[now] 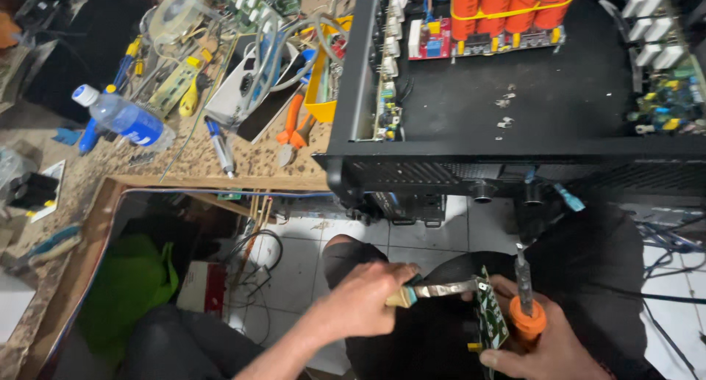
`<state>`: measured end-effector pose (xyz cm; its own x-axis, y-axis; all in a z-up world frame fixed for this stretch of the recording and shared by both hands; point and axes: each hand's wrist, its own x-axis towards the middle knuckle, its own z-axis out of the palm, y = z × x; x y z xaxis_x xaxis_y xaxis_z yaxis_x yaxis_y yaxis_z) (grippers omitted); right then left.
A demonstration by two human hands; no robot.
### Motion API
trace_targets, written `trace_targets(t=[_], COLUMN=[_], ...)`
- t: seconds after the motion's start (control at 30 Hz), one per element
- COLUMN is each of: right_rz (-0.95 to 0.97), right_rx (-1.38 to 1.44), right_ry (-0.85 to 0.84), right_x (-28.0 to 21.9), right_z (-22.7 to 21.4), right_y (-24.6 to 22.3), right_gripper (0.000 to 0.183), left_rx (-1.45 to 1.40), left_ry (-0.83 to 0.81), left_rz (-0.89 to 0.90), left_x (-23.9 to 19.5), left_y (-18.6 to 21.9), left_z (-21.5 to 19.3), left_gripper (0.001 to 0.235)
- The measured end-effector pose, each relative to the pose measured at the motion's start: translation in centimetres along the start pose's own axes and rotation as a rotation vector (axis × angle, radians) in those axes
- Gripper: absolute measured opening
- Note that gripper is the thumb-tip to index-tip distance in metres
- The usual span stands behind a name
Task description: The person sits on the floor and uses a soldering iron and pliers to work on a green circuit board. They repeatedly heat solder joints and use pliers to remove or adjust components on the board.
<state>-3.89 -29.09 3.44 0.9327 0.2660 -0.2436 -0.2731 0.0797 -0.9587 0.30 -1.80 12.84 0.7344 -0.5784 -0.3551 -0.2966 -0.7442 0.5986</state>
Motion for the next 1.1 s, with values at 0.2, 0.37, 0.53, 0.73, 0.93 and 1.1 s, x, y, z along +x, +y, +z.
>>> trace_targets(t=[0.2, 0.37, 0.53, 0.73, 0.93, 1.1], right_rz=[0.214, 0.051, 0.010, -0.016, -0.046, 0.049], right_rx=[-0.007, -0.083, -0.161, -0.188, -0.166, -0.017], right_ry=[-0.108, -0.277, -0.270, -0.358, -0.486, -0.494], right_x=[0.8, 1.4, 2.1, 2.0, 2.5, 2.0], right_z=[1.5, 2.3, 1.9, 2.3, 0.9, 2.1], right_y=[-0.9, -1.6, -0.5, -1.9, 1.6, -0.5], right_gripper=[0.082, 0.058, 0.066, 0.059, 0.094, 0.072], left_rx=[0.199, 0.314, 0.405, 0.366, 0.459, 0.494], left_ry=[-0.139, -0.133, -0.045, -0.093, -0.082, 0.025], left_rz=[0.034, 0.060, 0.134, 0.151, 0.239, 0.265], left_x=[-0.8, -1.3, -1.8, -1.8, -1.5, -1.7], left_y=[-1.4, -3.3, -4.1, -4.2, -5.2, -4.9], left_z=[-4.1, -4.8, -4.0, -4.6, -4.9, -3.6], left_gripper=[0.081, 0.079, 0.067, 0.066, 0.065, 0.052])
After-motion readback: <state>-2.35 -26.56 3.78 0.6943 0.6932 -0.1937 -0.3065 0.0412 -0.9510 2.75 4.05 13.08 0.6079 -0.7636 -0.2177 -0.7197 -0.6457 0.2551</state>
